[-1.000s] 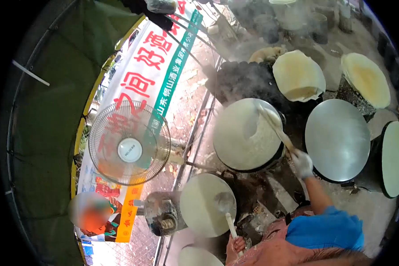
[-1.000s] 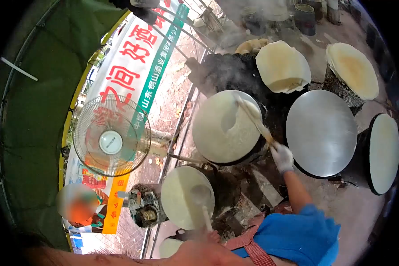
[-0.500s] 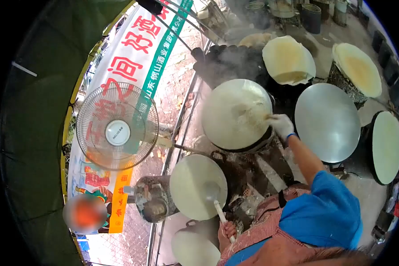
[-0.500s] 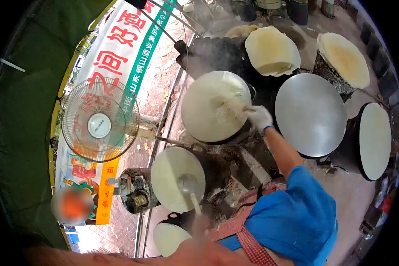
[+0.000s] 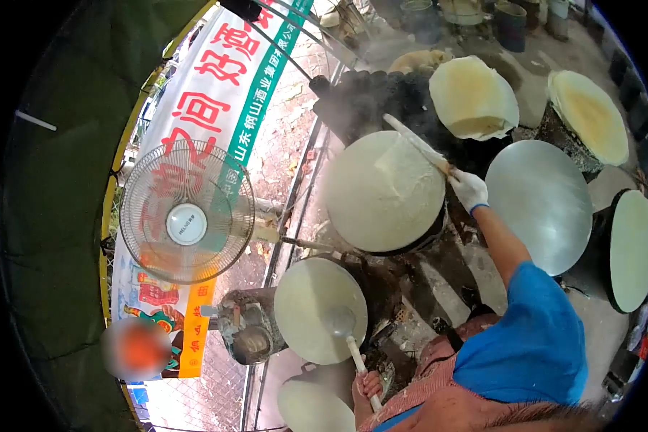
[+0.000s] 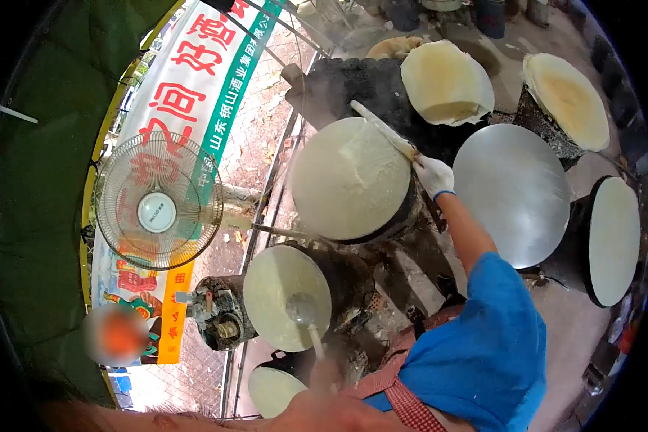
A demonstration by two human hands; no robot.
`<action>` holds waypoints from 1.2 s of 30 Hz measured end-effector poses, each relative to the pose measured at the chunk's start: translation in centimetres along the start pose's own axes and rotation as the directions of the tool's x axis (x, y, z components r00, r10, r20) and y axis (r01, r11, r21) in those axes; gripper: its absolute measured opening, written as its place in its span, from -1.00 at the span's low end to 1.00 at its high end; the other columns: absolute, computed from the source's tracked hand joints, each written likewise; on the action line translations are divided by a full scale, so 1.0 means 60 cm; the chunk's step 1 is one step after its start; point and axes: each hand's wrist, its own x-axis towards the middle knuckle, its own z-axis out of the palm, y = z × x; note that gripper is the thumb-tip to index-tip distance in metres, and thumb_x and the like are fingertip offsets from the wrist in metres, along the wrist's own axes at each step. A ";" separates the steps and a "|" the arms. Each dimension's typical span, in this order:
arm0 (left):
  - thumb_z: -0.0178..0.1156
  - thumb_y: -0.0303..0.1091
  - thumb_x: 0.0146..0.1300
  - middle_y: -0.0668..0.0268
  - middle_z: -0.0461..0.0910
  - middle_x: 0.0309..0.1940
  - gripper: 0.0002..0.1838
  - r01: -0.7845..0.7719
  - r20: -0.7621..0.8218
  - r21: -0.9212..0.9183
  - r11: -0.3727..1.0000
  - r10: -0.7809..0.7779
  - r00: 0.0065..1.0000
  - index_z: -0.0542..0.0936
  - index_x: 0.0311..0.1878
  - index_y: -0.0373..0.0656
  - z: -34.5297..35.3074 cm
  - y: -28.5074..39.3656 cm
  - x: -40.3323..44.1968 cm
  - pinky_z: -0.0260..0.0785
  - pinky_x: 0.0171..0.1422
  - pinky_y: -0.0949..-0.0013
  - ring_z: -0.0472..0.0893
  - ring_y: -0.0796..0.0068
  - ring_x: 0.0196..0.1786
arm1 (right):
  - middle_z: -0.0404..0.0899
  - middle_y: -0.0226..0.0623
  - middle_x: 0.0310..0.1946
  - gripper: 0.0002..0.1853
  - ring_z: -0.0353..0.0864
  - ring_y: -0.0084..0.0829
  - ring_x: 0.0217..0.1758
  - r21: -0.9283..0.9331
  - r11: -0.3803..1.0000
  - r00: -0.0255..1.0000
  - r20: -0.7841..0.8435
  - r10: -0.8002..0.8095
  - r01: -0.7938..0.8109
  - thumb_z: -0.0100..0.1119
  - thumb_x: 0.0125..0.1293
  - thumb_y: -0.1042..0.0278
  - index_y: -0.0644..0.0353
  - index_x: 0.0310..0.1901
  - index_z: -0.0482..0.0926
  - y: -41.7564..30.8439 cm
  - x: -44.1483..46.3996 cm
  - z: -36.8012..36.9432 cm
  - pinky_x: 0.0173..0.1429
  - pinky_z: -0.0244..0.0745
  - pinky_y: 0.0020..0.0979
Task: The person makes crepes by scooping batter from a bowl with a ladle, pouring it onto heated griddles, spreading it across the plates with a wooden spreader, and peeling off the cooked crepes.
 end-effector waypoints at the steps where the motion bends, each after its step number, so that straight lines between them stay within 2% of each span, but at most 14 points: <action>1: -0.09 -0.22 0.42 0.46 0.15 -0.70 -0.71 0.015 0.030 0.061 0.998 -0.017 0.999 0.28 -0.48 -0.03 -0.005 0.009 0.011 0.08 -0.71 0.54 0.16 0.67 -0.73 | 0.61 -0.09 -0.42 -0.70 0.61 -0.04 -0.34 -0.116 0.992 0.994 0.109 -0.026 0.039 0.01 0.32 0.06 0.05 -0.12 0.59 -0.011 0.013 0.008 -0.27 0.51 -0.14; 3: -0.08 -0.23 0.41 0.46 0.14 -0.72 -0.65 -0.067 0.081 0.409 0.910 0.037 0.996 0.25 -0.56 -0.01 -0.001 0.032 0.048 0.04 -0.72 0.55 0.15 0.68 -0.74 | 0.59 -0.08 -0.50 -0.73 0.62 -0.07 -0.46 -0.328 0.875 0.926 0.251 -0.282 0.355 -0.02 0.32 0.03 0.00 -0.17 0.56 -0.031 0.008 0.014 -0.43 0.50 -0.06; 5: 0.00 -0.19 0.36 0.51 0.14 -0.74 -0.65 0.014 -0.068 -0.182 0.983 -0.027 0.997 0.25 -0.57 0.00 0.039 0.027 0.057 -0.01 -0.73 0.57 0.10 0.69 -0.77 | 0.55 -0.10 -0.56 -0.77 0.60 -0.08 -0.50 -0.244 0.843 0.850 0.368 -0.376 0.479 0.00 0.29 0.03 -0.07 -0.21 0.56 -0.036 -0.026 -0.024 -0.44 0.49 -0.08; 7: 0.07 -0.19 0.32 0.53 0.15 -0.75 -0.65 0.059 -0.053 0.062 0.996 -0.056 0.997 0.24 -0.57 0.02 0.048 0.062 0.112 -0.03 -0.73 0.58 0.07 0.68 -0.78 | 0.52 -0.15 -0.59 -0.82 0.57 -0.10 -0.54 -0.236 0.792 0.809 0.357 -0.468 0.562 0.05 0.26 0.07 -0.13 -0.22 0.57 -0.021 -0.035 -0.060 -0.46 0.46 -0.09; 10: 0.10 -0.23 0.30 0.52 0.13 -0.77 -0.66 0.016 -0.086 0.190 0.982 0.000 0.996 0.23 -0.56 0.02 0.102 0.115 0.204 -0.02 -0.74 0.57 0.08 0.67 -0.79 | 0.51 -0.21 -0.56 -0.83 0.55 -0.12 -0.52 -0.268 0.920 0.958 0.073 -0.278 0.287 0.14 0.19 0.14 -0.10 -0.21 0.57 0.053 -0.039 -0.051 -0.51 0.40 -0.13; 13: 0.05 -0.22 0.35 0.49 0.16 -0.72 -0.67 0.027 0.177 0.315 0.949 -0.087 0.980 0.24 -0.53 0.00 0.204 0.142 0.292 -0.03 -0.76 0.54 0.07 0.65 -0.78 | 0.49 -0.16 -0.58 -0.89 0.56 -0.13 -0.48 -0.379 0.829 0.910 0.220 -0.351 0.412 0.12 0.22 0.18 -0.06 -0.27 0.56 0.050 -0.116 -0.044 -0.46 0.43 -0.15; 15: -0.01 -0.22 0.40 0.48 0.15 -0.70 -0.70 0.023 0.000 -0.028 0.999 -0.023 1.000 0.24 -0.46 -0.06 0.317 0.109 0.299 -0.03 -0.76 0.51 0.09 0.64 -0.76 | 0.48 -0.16 -0.59 -0.89 0.57 -0.13 -0.48 -0.360 0.850 0.918 0.245 -0.312 0.385 0.14 0.20 0.17 -0.05 -0.33 0.56 0.041 -0.135 -0.067 -0.45 0.44 -0.16; 18: -0.02 -0.35 0.37 0.43 0.15 -0.66 -0.87 -0.054 -0.077 0.147 0.988 0.066 0.995 0.26 -0.25 -0.14 0.363 0.088 0.336 -0.01 -0.73 0.50 0.13 0.60 -0.73 | 0.49 -0.17 -0.58 -0.87 0.58 -0.12 -0.49 -0.226 0.955 0.974 -0.074 -0.212 0.191 0.10 0.22 0.16 -0.03 -0.34 0.55 0.086 -0.151 -0.078 -0.48 0.44 -0.15; 22: -0.06 -0.56 0.25 0.40 0.13 -0.65 -0.71 -0.223 -0.065 0.524 0.822 0.300 0.952 0.15 -0.06 0.02 0.413 0.011 0.378 0.02 -0.72 0.45 0.15 0.57 -0.74 | 0.52 -0.11 -0.52 -0.81 0.55 -0.12 -0.48 -0.560 0.771 0.946 0.269 -0.178 0.304 0.09 0.26 0.17 0.08 -0.32 0.58 0.049 -0.264 -0.059 -0.43 0.45 -0.18; 26: 0.03 -0.29 0.34 0.47 0.07 -0.74 -0.69 0.034 -0.074 0.226 0.974 -0.018 0.997 0.21 -0.52 -0.08 0.398 0.001 0.415 -0.06 -0.73 0.52 0.10 0.64 -0.76 | 0.58 -0.15 -0.51 -0.78 0.57 -0.04 -0.49 -0.213 0.951 0.958 0.226 -0.175 0.224 0.15 0.21 0.09 -0.01 -0.22 0.61 -0.049 -0.324 -0.045 -0.37 0.49 -0.09; 28: -0.01 -0.26 0.38 0.48 0.08 -0.77 -0.76 0.226 0.186 0.077 0.971 -0.237 0.954 0.15 -0.29 -0.05 0.329 0.049 0.339 -0.05 -0.75 0.50 0.07 0.58 -0.80 | 0.57 -0.16 -0.51 -0.78 0.56 -0.11 -0.52 -0.128 0.950 0.955 0.131 -0.267 0.284 0.23 0.17 0.13 -0.02 -0.18 0.63 -0.039 -0.337 -0.057 -0.40 0.49 -0.19; 31: -0.07 -0.10 0.43 0.47 0.07 -0.82 -0.73 -0.118 -0.055 0.489 0.864 0.166 0.985 0.23 -0.13 -0.11 0.277 0.021 0.214 -0.05 -0.78 0.48 0.04 0.60 -0.83 | 0.60 -0.16 -0.45 -0.67 0.59 -0.13 -0.45 -0.187 0.873 0.892 0.136 -0.431 0.450 0.31 0.05 0.24 0.06 -0.09 0.63 -0.075 -0.358 -0.146 -0.39 0.46 -0.19; 33: -0.09 -0.07 0.44 0.46 0.07 -0.83 -0.69 -0.051 -0.179 0.496 0.867 0.160 0.971 0.24 0.00 -0.11 0.255 -0.005 0.158 -0.03 -0.78 0.47 0.04 0.61 -0.83 | 0.61 -0.11 -0.41 -0.64 0.60 -0.08 -0.41 -0.062 0.940 0.939 0.103 -0.327 0.334 0.31 0.07 0.26 0.08 -0.05 0.62 -0.075 -0.384 -0.126 -0.36 0.48 -0.19; 36: -0.08 -0.15 0.45 0.44 0.13 -0.72 -0.69 0.311 0.083 -0.159 0.937 -0.301 0.950 0.23 0.13 -0.06 0.219 0.001 0.118 0.00 -0.78 0.52 0.12 0.63 -0.77 | 0.64 -0.13 -0.32 -0.68 0.63 -0.21 -0.35 0.166 0.952 0.957 0.094 -0.274 0.257 0.33 0.11 0.29 0.19 -0.10 0.61 -0.090 -0.423 -0.121 -0.26 0.52 -0.30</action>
